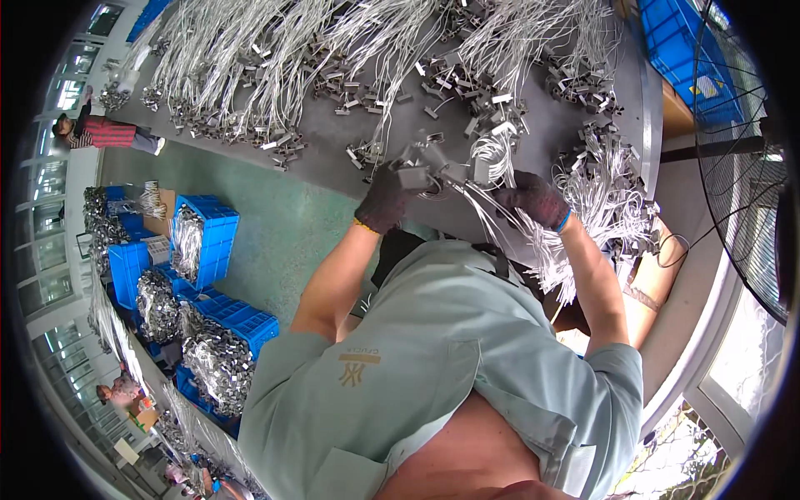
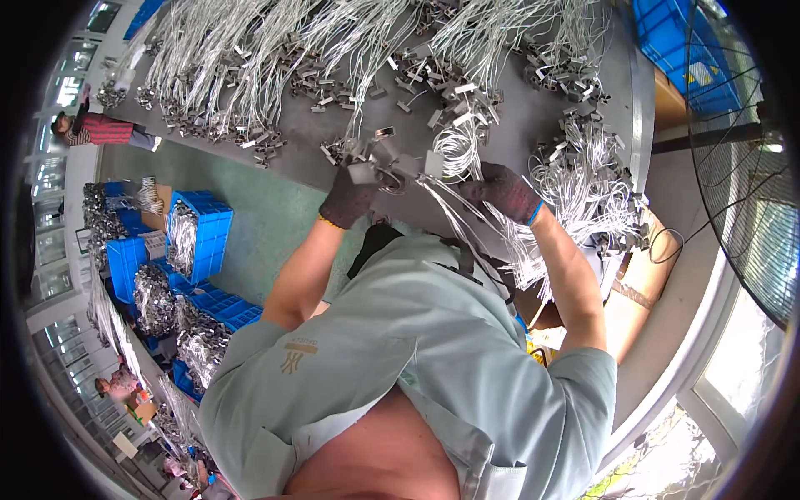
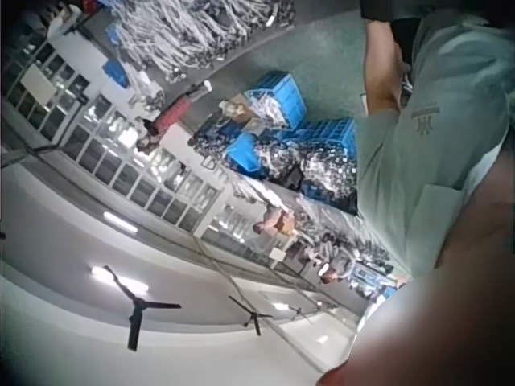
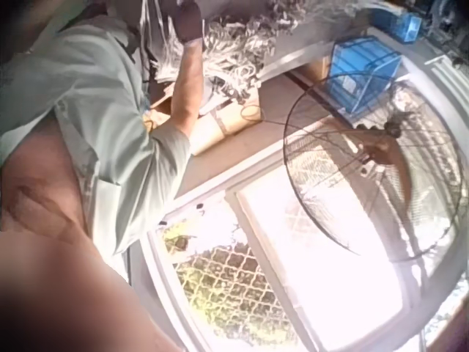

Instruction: Sorting, organizing, and bundling silver-colored wire harnesses at a production workbench.

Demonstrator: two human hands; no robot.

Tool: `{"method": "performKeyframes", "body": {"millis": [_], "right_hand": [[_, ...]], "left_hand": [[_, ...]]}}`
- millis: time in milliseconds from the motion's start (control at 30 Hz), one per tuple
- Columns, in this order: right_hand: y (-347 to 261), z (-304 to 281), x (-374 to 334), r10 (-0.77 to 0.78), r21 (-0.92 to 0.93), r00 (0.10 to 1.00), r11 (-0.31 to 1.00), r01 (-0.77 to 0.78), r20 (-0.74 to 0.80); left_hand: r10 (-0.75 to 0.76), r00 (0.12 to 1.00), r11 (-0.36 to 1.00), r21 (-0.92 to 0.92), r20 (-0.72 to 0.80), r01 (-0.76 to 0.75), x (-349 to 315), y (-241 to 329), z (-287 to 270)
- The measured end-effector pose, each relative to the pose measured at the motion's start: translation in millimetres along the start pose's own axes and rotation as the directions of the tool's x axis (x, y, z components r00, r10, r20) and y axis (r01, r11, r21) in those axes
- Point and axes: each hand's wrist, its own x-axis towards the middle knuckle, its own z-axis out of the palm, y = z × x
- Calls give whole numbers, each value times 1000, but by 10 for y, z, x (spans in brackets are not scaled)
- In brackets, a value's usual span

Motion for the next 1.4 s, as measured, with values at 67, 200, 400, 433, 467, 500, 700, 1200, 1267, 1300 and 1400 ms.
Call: {"method": "performKeyframes", "body": {"millis": [67,200,400,433,467,500,700,1200,1267,1300,1400], "right_hand": [[-19,-1,40,42,11,999,999,-41,-10],[-103,114,144,-60,-233,997,971,48,-46],[-379,307,255,-250,-208,967,950,234,-52],[-430,302,246,-255,-209,966,948,240,-48],[-501,285,207,-144,-28,989,989,144,-20],[-586,302,183,-33,150,999,988,29,26],[-396,75,146,-255,-693,963,710,128,-83],[-2637,916,375,-670,-563,711,511,650,213],[-2744,1160,445,-672,-649,633,291,703,384],[-2586,1234,499,-701,-692,641,294,659,313],[-2011,1421,692,-773,-658,547,233,716,322]], "left_hand": [[-154,987,978,153,55,144,31,133,-25],[-44,997,977,209,61,31,-107,-152,46],[-248,968,716,-667,32,205,-72,21,63],[-223,970,264,-952,97,156,-78,16,34],[-167,986,126,-991,27,48,-77,12,25],[-121,991,-25,-998,-48,-51,-47,110,19],[-142,942,305,-919,-303,-249,-223,335,-1401],[8,977,899,429,-212,86,100,1738,-996],[3,954,984,171,-299,51,127,1804,-962],[-29,926,996,-89,-377,-5,148,1844,-974],[-66,791,854,-444,-608,-271,167,1725,-1215]]}}
